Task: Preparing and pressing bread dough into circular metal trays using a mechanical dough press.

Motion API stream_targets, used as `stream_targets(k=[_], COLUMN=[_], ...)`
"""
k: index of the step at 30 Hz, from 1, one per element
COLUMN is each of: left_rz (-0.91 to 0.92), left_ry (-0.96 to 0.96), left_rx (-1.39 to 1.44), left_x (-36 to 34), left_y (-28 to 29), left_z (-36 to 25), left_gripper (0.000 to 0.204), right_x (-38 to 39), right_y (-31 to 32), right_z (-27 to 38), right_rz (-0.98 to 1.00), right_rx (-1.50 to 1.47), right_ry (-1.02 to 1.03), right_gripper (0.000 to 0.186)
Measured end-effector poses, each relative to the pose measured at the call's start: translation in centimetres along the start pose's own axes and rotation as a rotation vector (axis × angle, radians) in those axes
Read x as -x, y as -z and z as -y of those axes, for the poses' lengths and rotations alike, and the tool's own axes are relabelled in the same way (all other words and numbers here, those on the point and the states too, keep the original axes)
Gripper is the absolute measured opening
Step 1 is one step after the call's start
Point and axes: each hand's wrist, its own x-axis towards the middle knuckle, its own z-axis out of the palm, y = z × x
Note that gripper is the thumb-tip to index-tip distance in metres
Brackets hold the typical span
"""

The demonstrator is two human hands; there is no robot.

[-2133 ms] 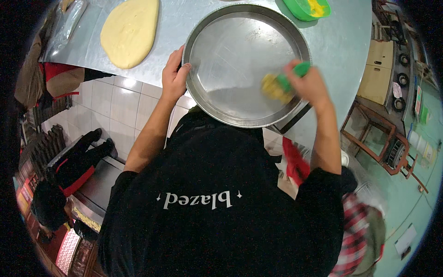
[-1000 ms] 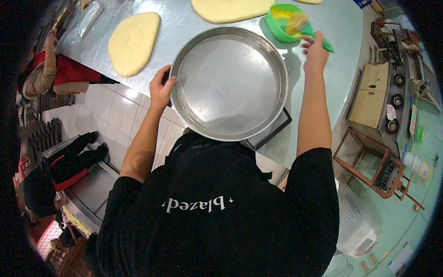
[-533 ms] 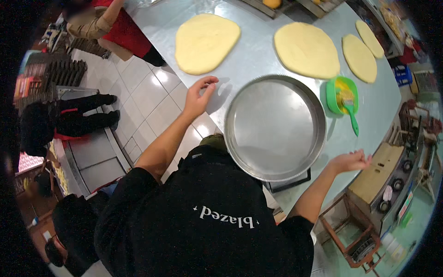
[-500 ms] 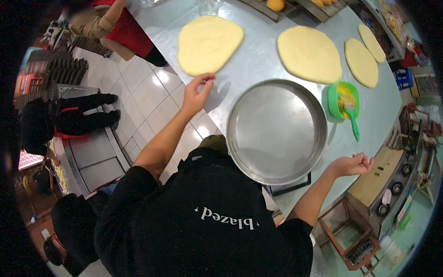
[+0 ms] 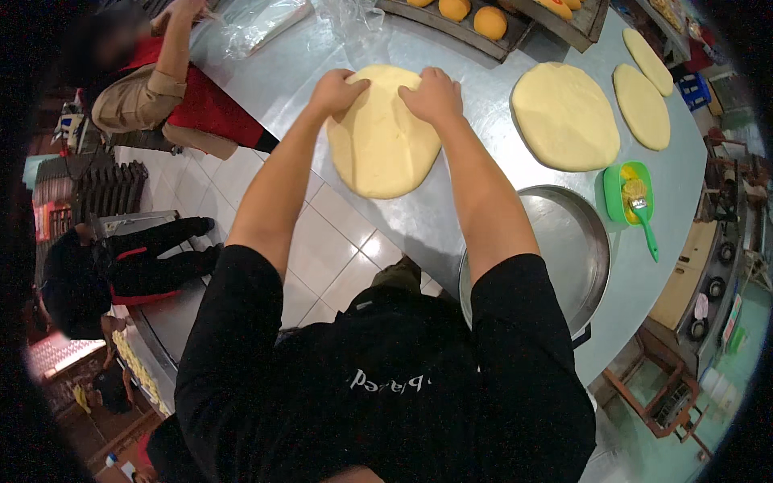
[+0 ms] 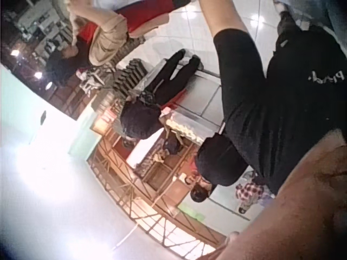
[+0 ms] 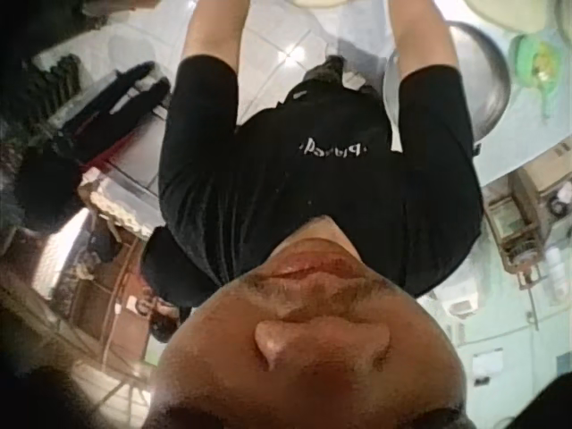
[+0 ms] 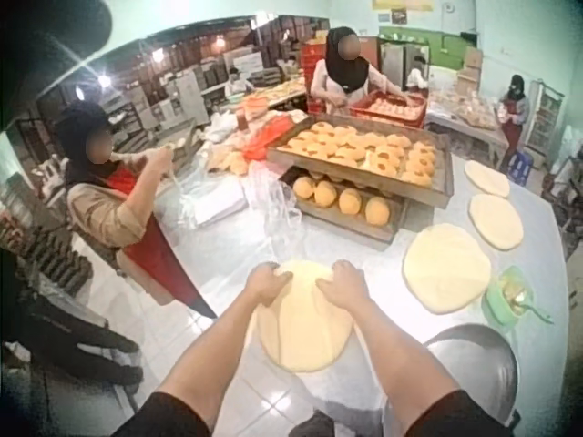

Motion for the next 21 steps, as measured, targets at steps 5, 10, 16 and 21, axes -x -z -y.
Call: stream_targets(k=[5,10,16,21], left_rz=[0.261,0.212,0.156,0.053], left_ry=[-0.389,-0.39,-0.504,-0.448], left_rx=[0.226,0.131,0.446,-0.128], left_x=[2.7,0.2,5.4,6.4], left_y=[2.9,2.6,1.0,0.2], left_z=[-0.8,-1.8,-1.4,-3.7], left_gripper=[0.027,0.039,0.039,0.036], right_x=[0.5,0.1,3.6,4.0], right_y=[4.5,1.9,4.3,2.9], right_z=[1.3,-0.8,-1.8,-2.0], right_rz=[0.367,-0.012,0.158,-0.153], right_rx=[-0.402,-0.111,-0.324,0.067], right_ry=[-0.028,0.17,0.0,0.238], right_gripper=[0.063,0.065,0.062,0.032])
